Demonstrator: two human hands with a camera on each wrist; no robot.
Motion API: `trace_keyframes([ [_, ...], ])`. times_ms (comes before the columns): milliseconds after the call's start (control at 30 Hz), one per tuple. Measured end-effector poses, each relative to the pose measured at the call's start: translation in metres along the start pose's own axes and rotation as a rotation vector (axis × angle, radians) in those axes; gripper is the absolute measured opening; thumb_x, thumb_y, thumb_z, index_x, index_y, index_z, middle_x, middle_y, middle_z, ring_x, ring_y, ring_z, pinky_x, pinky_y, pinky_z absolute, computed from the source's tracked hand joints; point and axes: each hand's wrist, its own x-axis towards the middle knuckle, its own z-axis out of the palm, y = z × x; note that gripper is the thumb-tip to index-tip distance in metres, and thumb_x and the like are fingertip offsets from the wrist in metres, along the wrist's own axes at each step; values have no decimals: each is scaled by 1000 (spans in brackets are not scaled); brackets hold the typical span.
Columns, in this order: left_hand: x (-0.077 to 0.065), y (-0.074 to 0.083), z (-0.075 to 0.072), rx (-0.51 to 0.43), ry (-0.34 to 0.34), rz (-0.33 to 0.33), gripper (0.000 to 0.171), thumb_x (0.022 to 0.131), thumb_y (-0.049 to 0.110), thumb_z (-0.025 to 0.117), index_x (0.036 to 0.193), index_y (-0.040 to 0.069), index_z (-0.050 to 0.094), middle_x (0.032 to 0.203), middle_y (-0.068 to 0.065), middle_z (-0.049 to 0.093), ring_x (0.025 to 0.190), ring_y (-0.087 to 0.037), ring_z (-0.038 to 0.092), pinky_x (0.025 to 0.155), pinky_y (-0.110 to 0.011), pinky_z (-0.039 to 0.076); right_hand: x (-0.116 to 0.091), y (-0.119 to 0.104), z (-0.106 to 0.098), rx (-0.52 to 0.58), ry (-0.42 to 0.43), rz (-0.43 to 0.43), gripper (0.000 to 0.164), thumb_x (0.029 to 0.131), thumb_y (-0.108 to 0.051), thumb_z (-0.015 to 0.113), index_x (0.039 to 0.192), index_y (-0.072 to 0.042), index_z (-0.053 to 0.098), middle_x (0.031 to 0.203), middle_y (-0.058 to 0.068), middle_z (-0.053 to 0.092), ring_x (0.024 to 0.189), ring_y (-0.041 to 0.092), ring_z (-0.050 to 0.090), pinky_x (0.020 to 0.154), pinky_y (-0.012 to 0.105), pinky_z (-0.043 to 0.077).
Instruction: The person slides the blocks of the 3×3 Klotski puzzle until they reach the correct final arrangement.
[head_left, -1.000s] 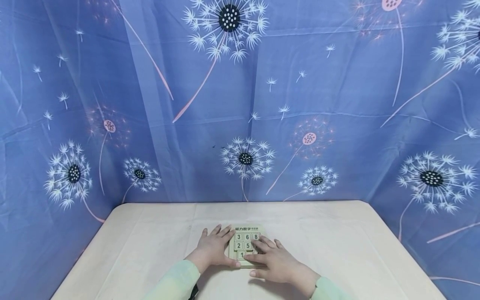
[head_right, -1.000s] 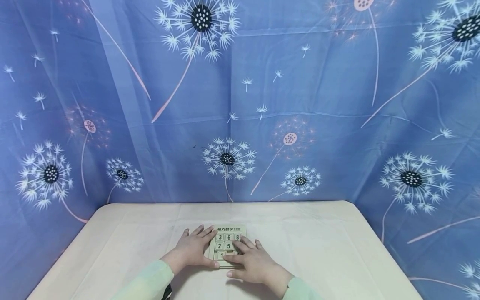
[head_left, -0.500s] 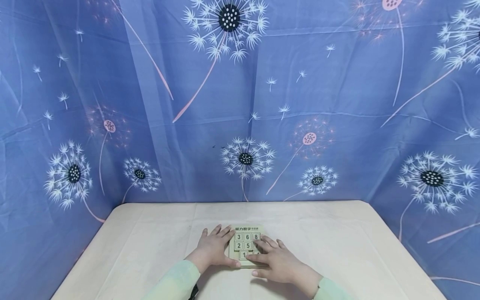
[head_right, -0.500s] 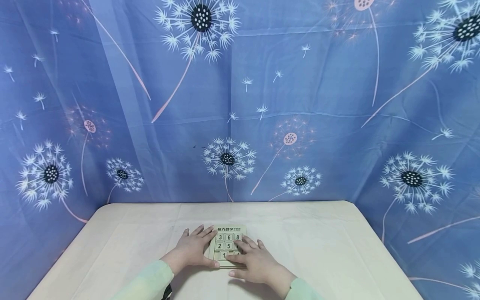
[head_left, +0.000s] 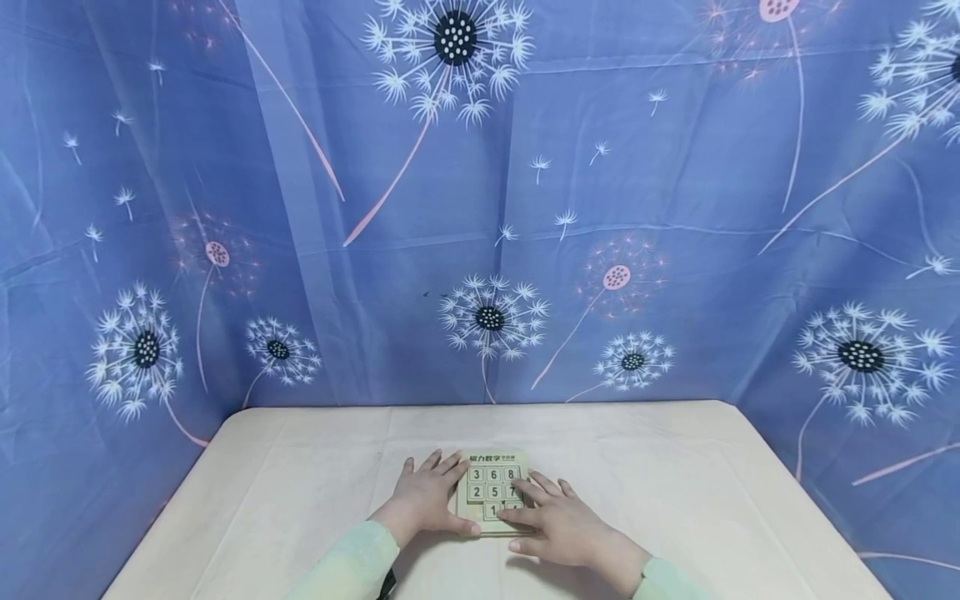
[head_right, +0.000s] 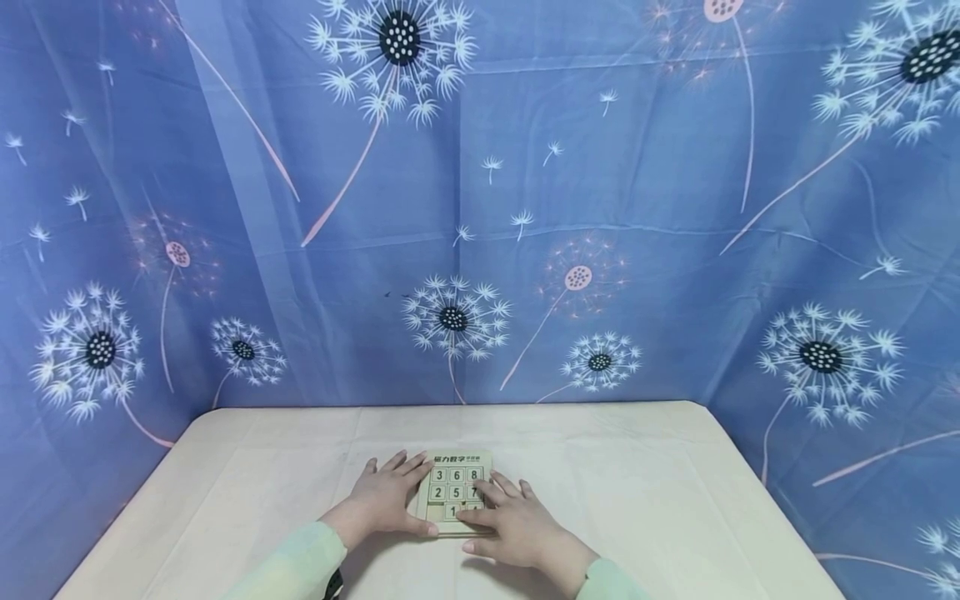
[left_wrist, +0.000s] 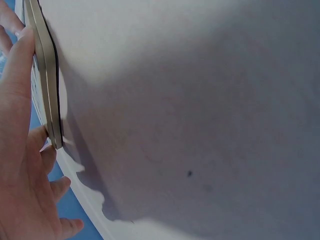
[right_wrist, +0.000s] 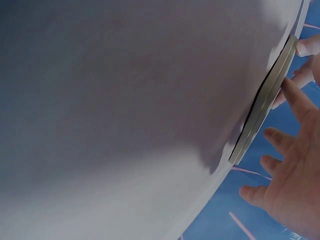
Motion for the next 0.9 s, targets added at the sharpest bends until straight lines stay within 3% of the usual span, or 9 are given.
trace_keyframes([
  [900, -2, 1, -3, -8, 9, -3, 107, 69, 75, 79, 155, 20, 47, 164, -2, 44, 152, -35, 39, 122, -69, 30, -1, 3, -1, -1, -6, 3, 47, 95, -58, 61, 135, -34, 68, 158, 14, 49, 148, 48, 41, 108, 80, 37],
])
